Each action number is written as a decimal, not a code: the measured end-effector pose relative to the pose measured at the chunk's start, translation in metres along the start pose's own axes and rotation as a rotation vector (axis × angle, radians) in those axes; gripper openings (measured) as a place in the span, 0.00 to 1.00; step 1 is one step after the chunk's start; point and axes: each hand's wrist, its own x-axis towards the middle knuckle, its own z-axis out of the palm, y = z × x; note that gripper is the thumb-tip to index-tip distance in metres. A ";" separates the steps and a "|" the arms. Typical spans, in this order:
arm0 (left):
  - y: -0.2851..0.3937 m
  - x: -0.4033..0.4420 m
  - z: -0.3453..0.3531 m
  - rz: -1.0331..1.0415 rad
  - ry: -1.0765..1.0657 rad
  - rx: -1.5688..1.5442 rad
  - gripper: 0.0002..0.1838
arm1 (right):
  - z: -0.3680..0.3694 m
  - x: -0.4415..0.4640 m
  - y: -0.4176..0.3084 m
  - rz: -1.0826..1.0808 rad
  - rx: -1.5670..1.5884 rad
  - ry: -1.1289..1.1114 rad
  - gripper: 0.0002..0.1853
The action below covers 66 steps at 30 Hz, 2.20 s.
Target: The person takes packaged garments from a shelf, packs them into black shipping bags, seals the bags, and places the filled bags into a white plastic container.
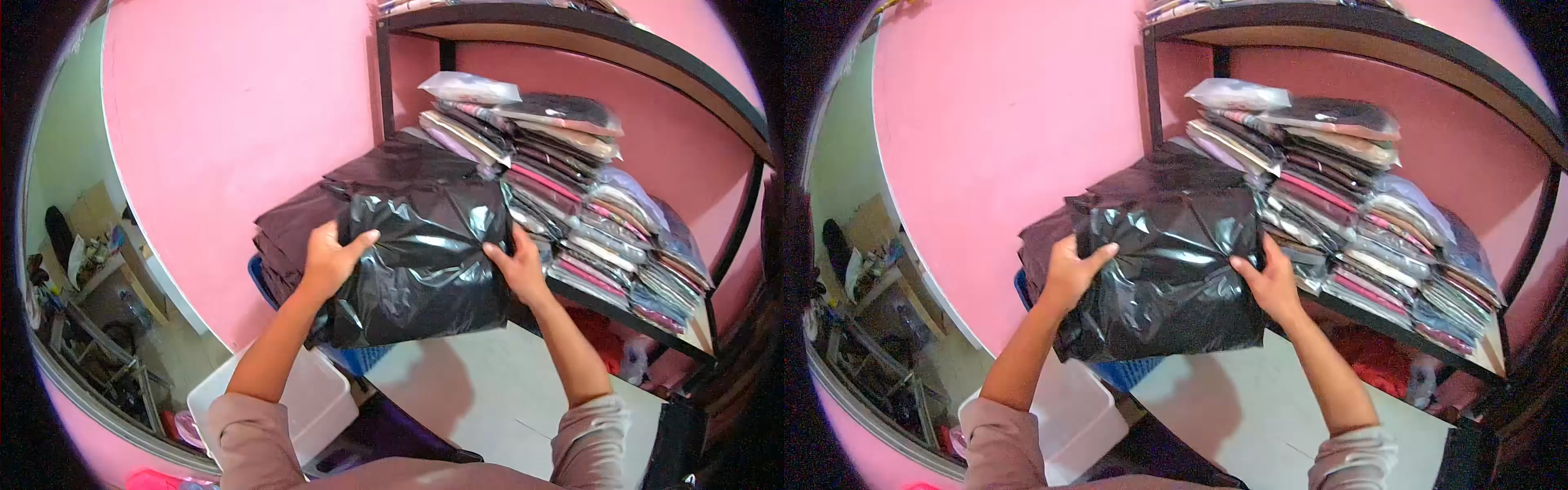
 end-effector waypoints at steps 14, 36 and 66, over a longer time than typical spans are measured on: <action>-0.077 0.109 -0.134 -0.300 0.511 -0.190 0.17 | 0.174 0.248 0.044 -0.074 -0.396 -0.099 0.39; -0.076 0.066 -0.092 -0.200 -0.110 1.119 0.40 | 0.185 0.123 0.038 -0.250 -0.739 -0.517 0.37; -0.230 -0.296 0.138 -0.081 -0.899 0.447 0.32 | -0.102 -0.478 0.114 0.530 -1.167 0.101 0.25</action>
